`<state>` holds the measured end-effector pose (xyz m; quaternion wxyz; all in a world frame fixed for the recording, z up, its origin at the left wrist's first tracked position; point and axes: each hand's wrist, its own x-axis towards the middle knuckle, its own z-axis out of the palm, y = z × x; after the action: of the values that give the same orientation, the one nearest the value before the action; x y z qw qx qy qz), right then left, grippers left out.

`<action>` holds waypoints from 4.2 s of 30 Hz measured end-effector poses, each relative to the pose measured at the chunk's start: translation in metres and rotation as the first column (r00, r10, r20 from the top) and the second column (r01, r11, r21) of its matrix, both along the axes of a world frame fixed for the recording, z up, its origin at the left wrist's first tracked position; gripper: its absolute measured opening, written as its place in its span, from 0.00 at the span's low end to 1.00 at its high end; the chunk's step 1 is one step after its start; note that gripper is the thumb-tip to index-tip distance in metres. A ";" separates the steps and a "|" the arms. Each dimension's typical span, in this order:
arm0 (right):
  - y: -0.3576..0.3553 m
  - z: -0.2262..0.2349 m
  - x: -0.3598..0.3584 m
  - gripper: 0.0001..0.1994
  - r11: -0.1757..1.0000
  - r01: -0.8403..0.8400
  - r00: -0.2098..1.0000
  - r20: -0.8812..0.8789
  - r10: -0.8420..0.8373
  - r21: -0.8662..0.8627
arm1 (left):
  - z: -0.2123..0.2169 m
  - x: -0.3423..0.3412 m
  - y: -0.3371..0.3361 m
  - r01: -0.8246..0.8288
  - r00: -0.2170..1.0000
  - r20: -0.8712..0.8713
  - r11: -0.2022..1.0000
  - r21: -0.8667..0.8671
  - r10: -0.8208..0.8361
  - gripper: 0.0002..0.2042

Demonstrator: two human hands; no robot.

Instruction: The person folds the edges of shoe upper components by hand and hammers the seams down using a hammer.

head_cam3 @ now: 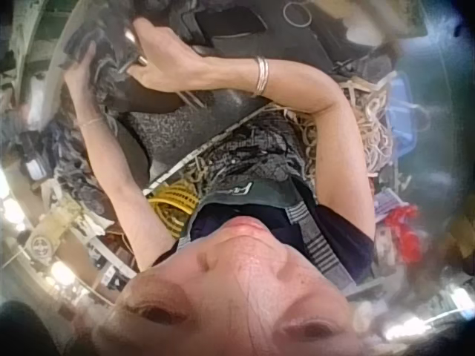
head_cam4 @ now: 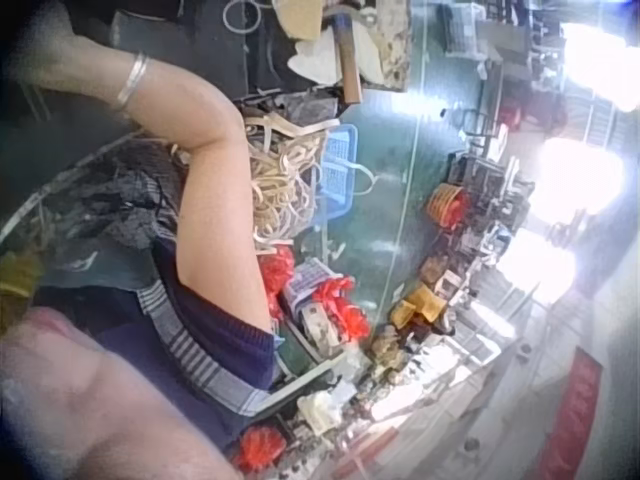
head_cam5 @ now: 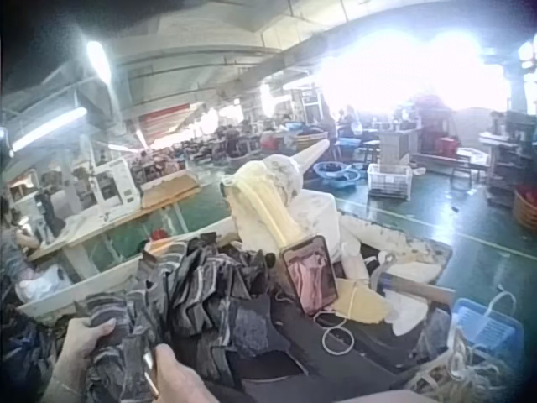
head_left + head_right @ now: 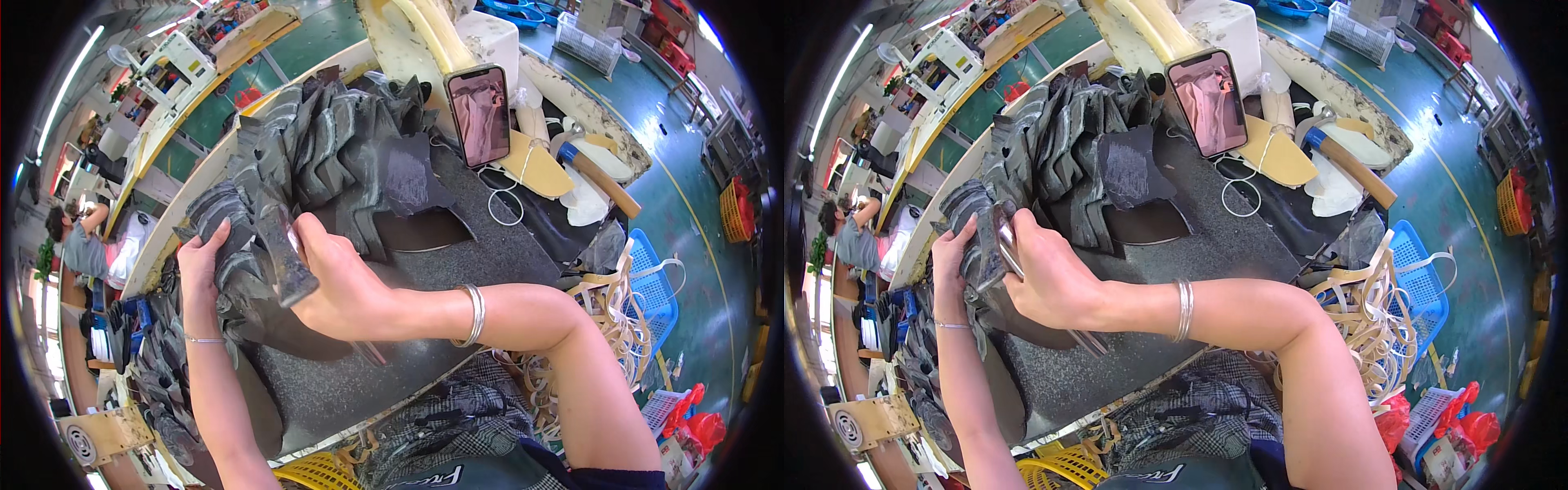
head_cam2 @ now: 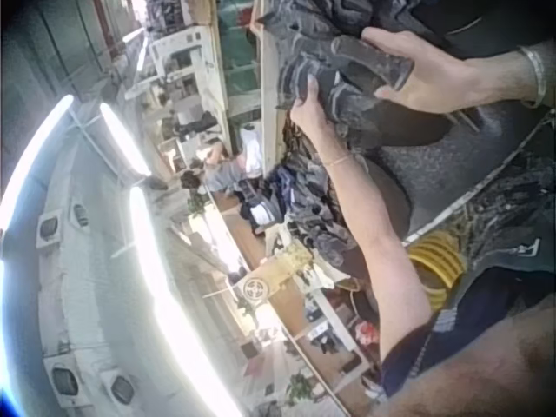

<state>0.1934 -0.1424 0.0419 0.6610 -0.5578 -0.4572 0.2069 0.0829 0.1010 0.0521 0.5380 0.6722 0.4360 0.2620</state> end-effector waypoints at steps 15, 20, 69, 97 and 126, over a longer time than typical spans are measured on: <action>0.010 0.001 0.000 0.19 0.996 0.087 0.992 -0.088 -0.085 0.020 | -0.038 -0.019 0.039 -0.152 0.953 -0.128 0.797 0.584 0.276 0.21; 0.002 0.001 0.018 0.21 0.996 0.055 0.982 -0.175 -0.067 -0.073 | -0.007 -0.014 -0.035 -0.010 0.976 -0.084 0.434 0.901 0.199 0.22; -0.015 0.010 0.033 0.12 0.952 -0.076 0.793 -0.596 -0.122 -0.295 | -0.015 -0.085 -0.074 0.562 0.785 0.338 0.826 -0.035 -0.519 0.27; -0.023 -0.010 0.032 0.17 0.928 -0.065 0.952 -0.300 -0.051 -0.366 | -0.019 -0.077 -0.080 0.190 0.976 0.129 0.978 -0.089 -0.178 0.06; -0.087 0.000 0.029 0.13 0.951 -0.054 0.997 -0.067 0.035 -0.305 | -0.021 -0.058 -0.063 0.326 0.943 0.161 0.902 -0.281 -0.291 0.06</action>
<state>0.2220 -0.2299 0.0417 0.5751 -0.6367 -0.4118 0.3071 0.0251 0.0381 0.0315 0.6939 0.6256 0.3273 0.1415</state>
